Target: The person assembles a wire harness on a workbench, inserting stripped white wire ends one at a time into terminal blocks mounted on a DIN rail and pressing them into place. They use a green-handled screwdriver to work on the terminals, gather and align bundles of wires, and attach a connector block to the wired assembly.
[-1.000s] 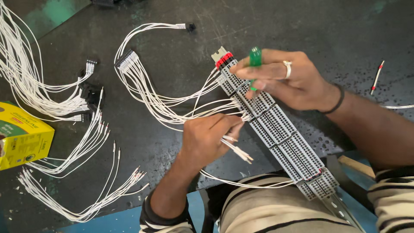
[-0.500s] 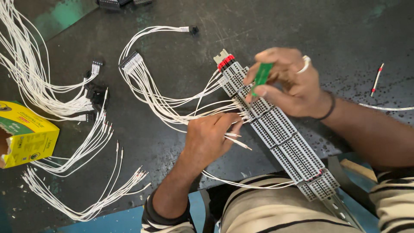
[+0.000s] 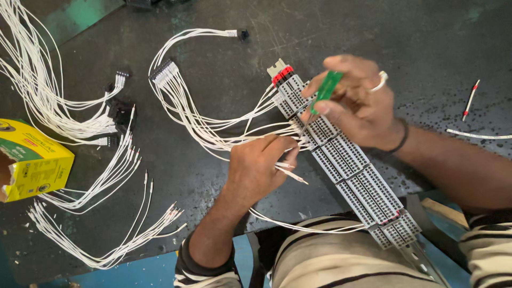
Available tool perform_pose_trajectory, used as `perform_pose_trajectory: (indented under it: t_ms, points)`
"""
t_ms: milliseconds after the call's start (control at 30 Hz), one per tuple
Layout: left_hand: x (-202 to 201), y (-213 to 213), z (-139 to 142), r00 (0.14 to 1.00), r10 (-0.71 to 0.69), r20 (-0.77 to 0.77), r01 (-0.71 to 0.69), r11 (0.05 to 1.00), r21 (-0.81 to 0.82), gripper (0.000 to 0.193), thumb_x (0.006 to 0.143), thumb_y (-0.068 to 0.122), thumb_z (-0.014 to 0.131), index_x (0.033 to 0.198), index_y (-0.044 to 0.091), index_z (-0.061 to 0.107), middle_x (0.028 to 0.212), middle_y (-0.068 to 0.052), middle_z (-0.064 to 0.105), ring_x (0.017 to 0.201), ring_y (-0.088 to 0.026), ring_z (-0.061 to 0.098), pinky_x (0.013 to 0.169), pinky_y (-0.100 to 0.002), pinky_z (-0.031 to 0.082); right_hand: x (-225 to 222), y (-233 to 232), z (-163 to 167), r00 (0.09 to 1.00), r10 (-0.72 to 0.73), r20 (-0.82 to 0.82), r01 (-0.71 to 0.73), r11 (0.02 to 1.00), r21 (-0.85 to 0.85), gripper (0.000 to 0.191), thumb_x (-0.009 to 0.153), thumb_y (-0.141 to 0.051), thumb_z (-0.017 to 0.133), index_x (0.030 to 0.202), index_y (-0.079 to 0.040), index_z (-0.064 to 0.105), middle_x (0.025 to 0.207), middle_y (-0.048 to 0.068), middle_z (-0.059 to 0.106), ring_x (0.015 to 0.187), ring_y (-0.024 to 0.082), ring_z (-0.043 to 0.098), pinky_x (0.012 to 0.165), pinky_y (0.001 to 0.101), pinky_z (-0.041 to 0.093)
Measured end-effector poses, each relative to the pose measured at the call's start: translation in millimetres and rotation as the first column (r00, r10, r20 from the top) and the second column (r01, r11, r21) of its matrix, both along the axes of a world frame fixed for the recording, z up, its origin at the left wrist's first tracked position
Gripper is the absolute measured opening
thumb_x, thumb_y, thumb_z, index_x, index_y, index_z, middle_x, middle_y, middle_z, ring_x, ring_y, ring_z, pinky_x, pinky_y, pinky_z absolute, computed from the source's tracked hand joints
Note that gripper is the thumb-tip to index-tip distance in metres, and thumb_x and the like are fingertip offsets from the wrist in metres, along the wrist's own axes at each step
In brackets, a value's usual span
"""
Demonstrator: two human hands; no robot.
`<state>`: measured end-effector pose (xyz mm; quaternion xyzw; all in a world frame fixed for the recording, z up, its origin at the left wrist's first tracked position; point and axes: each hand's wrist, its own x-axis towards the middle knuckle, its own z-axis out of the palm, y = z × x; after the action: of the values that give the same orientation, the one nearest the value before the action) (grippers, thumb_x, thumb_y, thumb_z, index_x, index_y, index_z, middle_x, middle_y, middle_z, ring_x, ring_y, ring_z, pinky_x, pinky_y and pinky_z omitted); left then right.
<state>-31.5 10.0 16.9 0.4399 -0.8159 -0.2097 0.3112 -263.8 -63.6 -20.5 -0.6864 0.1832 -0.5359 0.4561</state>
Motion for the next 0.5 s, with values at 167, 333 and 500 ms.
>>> perform_pose_trajectory:
  t_ms: [167,333,500]
  points:
    - [0,-1,-4,1.000,-0.015,0.016,0.015,1.000,0.027,0.021,0.079,0.012,0.082,0.097,0.011,0.070,0.084,-0.006,0.068,0.073,-0.027,0.069,0.061,-0.040,0.053,-9,-1,15,0.961,0.014,-0.276,-0.039,0.995,-0.086,0.058,0.100,0.002,0.068,0.150,-0.006,0.041,0.122,0.017,0.070,0.102,0.022,0.076,0.081,0.0348,0.065]
    - [-7,-1,-10,1.000,-0.005,0.013,0.004,0.999,0.032,0.018,0.082,0.013,0.080,0.098,0.011,0.071,0.086,-0.004,0.069,0.075,-0.026,0.069,0.062,-0.040,0.053,-6,1,25,0.904,-0.032,-0.426,-0.063,0.976,-0.207,0.052,0.095,-0.004,0.073,0.142,-0.005,0.051,0.114,0.013,0.075,0.092,0.023,0.078,0.078,0.0321,0.063]
    - [-8,-2,-14,1.000,0.027,-0.012,-0.026,0.998,0.053,0.018,0.085,0.015,0.079,0.102,0.012,0.072,0.089,-0.004,0.069,0.078,-0.026,0.070,0.066,-0.040,0.055,-4,2,32,0.885,-0.063,-0.462,-0.075,0.959,-0.274,0.046,0.092,-0.007,0.076,0.134,-0.004,0.059,0.114,0.017,0.073,0.092,0.028,0.076,0.075,0.0328,0.061]
